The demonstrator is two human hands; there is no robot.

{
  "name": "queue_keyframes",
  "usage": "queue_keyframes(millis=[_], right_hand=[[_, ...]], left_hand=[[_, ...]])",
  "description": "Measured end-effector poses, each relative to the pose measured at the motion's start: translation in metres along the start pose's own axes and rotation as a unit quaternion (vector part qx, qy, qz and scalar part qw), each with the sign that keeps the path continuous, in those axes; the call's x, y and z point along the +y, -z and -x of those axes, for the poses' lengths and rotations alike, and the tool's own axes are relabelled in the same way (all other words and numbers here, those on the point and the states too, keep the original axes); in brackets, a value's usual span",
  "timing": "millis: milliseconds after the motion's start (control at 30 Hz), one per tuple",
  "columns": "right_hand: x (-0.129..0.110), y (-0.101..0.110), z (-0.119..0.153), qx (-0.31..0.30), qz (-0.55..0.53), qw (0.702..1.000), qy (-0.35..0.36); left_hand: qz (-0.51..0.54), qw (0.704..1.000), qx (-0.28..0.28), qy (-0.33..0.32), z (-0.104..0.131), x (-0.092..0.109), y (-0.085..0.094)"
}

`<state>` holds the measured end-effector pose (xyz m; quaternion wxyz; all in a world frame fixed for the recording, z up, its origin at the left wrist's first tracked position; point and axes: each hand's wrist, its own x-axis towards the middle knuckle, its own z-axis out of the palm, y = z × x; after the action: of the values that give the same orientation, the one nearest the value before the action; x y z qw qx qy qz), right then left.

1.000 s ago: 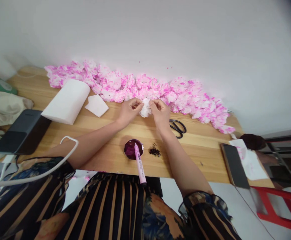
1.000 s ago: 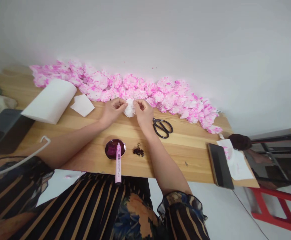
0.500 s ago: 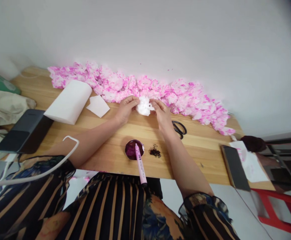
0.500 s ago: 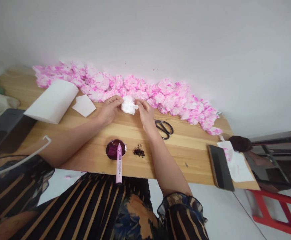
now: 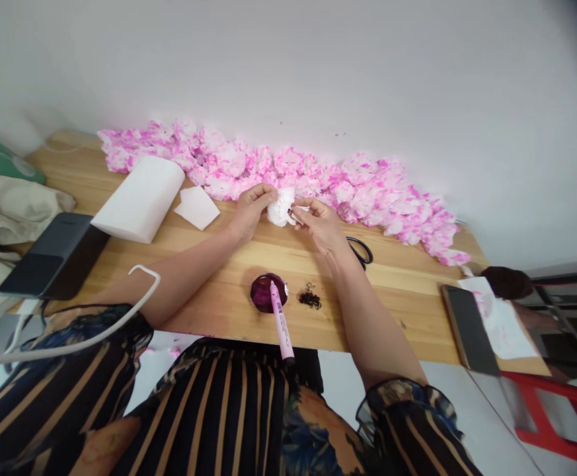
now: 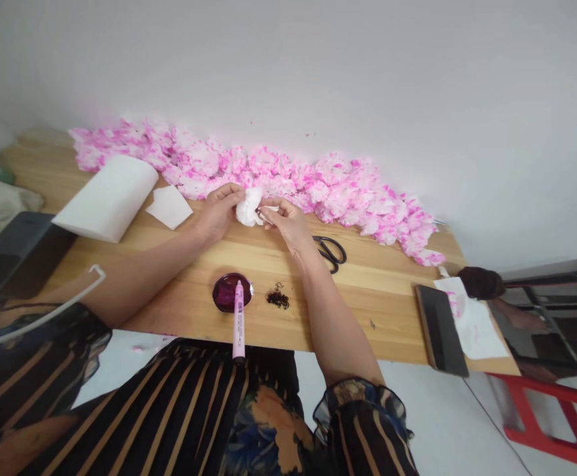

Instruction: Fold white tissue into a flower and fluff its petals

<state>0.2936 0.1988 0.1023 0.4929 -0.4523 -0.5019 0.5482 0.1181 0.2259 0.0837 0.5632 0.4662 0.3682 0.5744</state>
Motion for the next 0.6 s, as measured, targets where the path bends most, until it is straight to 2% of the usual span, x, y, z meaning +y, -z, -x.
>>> queue_keyframes(millis=[67,133,233,333,400,500,600], right_hand=[[0.001,0.0,-0.002,0.048,0.008,0.998,0.032],[0.003,0.0,-0.004,0.097,0.044,0.993,0.059],[0.007,0.002,-0.006,0.156,0.14,0.973,0.093],[0.01,0.002,-0.006,0.155,0.195,0.959,0.137],[0.01,0.0,-0.006,0.14,0.196,0.958,0.157],[0.008,-0.005,-0.005,0.128,0.156,0.971,0.131],[0.004,-0.009,-0.003,0.111,0.091,0.985,0.094]], left_hand=[[-0.029,0.998,0.034,-0.049,-0.004,0.005,0.002],[-0.105,0.987,0.061,-0.109,-0.004,0.014,0.0],[-0.211,0.96,0.02,-0.184,0.007,0.031,-0.012],[-0.284,0.927,-0.101,-0.225,0.023,0.041,-0.033],[-0.32,0.905,-0.143,-0.243,0.028,0.041,-0.043],[-0.388,0.874,-0.137,-0.258,0.024,0.037,-0.042],[-0.451,0.846,-0.119,-0.259,0.013,0.036,-0.02]])
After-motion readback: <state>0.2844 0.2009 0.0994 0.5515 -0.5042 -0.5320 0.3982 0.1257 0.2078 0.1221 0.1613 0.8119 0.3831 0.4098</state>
